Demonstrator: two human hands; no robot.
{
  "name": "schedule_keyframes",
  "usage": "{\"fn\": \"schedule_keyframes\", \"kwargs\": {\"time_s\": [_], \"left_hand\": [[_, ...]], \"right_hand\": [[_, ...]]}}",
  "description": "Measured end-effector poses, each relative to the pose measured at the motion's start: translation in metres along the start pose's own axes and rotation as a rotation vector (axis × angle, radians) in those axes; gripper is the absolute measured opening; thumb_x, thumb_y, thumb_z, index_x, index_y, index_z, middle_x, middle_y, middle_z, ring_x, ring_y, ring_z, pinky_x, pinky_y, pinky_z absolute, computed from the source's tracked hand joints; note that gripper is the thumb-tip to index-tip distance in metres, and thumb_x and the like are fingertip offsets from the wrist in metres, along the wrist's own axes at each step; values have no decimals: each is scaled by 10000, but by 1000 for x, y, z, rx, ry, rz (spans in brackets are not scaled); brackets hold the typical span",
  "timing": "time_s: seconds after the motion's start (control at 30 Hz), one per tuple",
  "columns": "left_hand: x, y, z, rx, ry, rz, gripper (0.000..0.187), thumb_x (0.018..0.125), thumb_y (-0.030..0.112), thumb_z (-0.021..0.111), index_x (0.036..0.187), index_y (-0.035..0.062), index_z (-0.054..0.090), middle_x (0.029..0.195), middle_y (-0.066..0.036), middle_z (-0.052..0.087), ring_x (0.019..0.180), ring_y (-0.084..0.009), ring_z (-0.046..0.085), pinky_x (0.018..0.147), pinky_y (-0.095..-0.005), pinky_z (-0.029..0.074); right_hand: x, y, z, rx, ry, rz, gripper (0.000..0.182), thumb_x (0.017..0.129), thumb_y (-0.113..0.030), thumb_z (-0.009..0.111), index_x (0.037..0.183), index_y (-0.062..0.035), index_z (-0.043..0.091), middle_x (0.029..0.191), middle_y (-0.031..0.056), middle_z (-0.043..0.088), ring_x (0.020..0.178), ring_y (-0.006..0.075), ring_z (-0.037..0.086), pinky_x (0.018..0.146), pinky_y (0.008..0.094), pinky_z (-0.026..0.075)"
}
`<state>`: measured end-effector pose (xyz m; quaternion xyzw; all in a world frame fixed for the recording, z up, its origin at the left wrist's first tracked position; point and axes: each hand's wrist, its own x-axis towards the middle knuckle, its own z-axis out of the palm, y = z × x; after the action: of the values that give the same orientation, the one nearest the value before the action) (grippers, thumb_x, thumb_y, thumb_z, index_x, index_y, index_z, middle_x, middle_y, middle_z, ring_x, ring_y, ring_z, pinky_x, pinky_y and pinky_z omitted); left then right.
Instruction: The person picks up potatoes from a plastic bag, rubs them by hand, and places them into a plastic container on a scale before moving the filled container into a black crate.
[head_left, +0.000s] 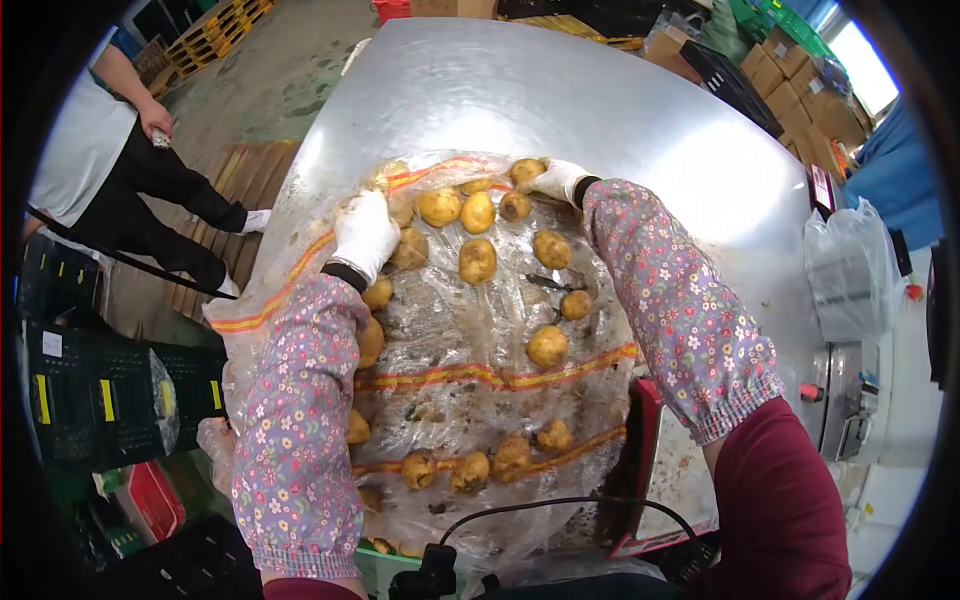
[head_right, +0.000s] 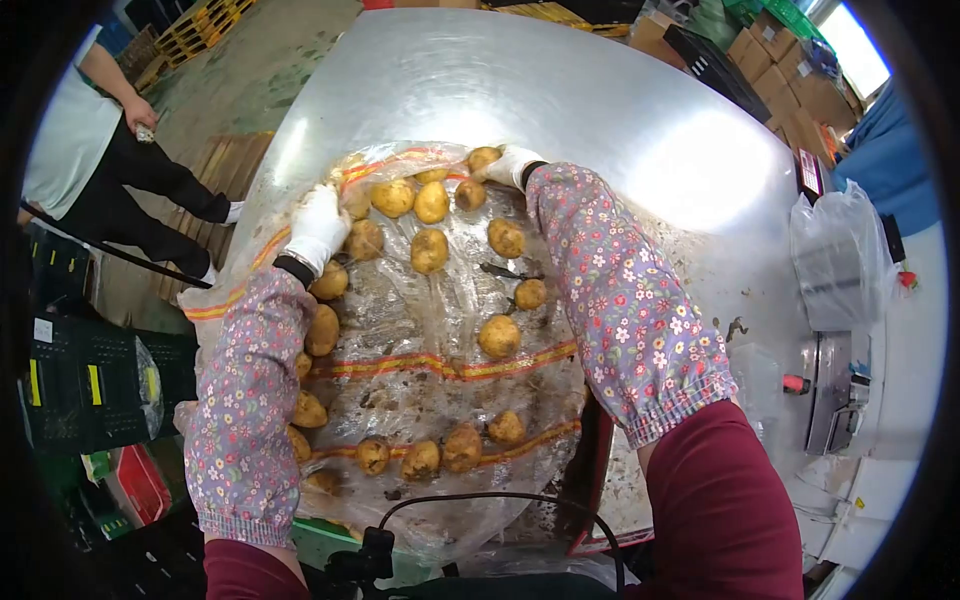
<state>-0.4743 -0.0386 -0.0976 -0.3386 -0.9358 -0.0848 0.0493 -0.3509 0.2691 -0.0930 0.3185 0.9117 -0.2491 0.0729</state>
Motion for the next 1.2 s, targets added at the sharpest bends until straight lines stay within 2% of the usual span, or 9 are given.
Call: {"fn": "schedule_keyframes", "kwargs": {"time_s": [0.17,0.33,0.4,0.53,0.73,0.8,0.97,1.07,1.2], "left_hand": [[-7,3,0,-144,-4,-23,247,898,284,548,915,75,680,926,-200,691,911,-384,661,812,-475,514],[-42,28,-62,-76,-166,80,266,867,289,581,791,77,723,828,-183,701,817,-394,679,751,-479,534],[-58,32,-83,-184,-423,131,243,844,258,590,803,60,724,844,-194,699,813,-388,678,732,-467,534],[-74,4,-143,-616,-1074,468,190,822,-40,494,878,3,671,847,-62,691,711,-132,615,641,-309,499],[-42,-1,-257,-907,-717,214,228,843,5,496,961,14,691,877,-11,681,822,-90,609,771,-247,501],[-13,-8,-227,-1078,-370,208,247,839,-9,489,998,8,677,913,-12,672,851,-86,595,801,-243,488],[35,-2,-165,-566,27,259,284,820,-69,481,1033,-3,657,921,-39,673,859,-120,601,816,-255,484],[39,-8,-130,-377,105,185,319,804,52,565,1094,77,696,1069,-155,699,1047,-298,647,916,-344,492],[52,-61,-104,-470,258,160,352,808,77,560,1137,77,686,1124,-131,694,1083,-264,646,968,-330,479]], "right_hand": [[-68,4,14,38,-106,-277,706,589,-400,833,1133,8,646,1006,212,705,922,305,687,832,369,538],[-171,12,26,89,-238,-328,603,634,-379,776,1151,-97,648,975,183,701,919,338,678,815,397,543],[-199,15,27,18,-343,-328,614,625,-407,776,1136,-93,642,1027,199,684,948,351,667,827,402,537],[-235,24,11,-251,-446,-477,782,602,-508,788,1246,-110,590,985,197,681,917,366,665,773,440,540],[-235,56,-62,224,-322,-364,655,695,-373,814,1248,-94,601,995,144,719,907,252,705,806,343,567],[-209,81,-82,465,-286,-319,601,735,-302,798,1249,-70,593,983,103,707,830,194,687,750,320,563],[-165,105,-75,398,-33,-195,594,745,-323,795,1237,-55,598,886,73,684,717,154,638,644,304,546],[-168,82,-74,311,-13,-107,591,753,-340,796,1221,-34,604,846,61,678,692,142,626,605,298,538],[-161,97,-68,539,-93,-29,609,771,-428,771,1218,-47,611,920,65,681,797,172,633,720,331,520]]}}
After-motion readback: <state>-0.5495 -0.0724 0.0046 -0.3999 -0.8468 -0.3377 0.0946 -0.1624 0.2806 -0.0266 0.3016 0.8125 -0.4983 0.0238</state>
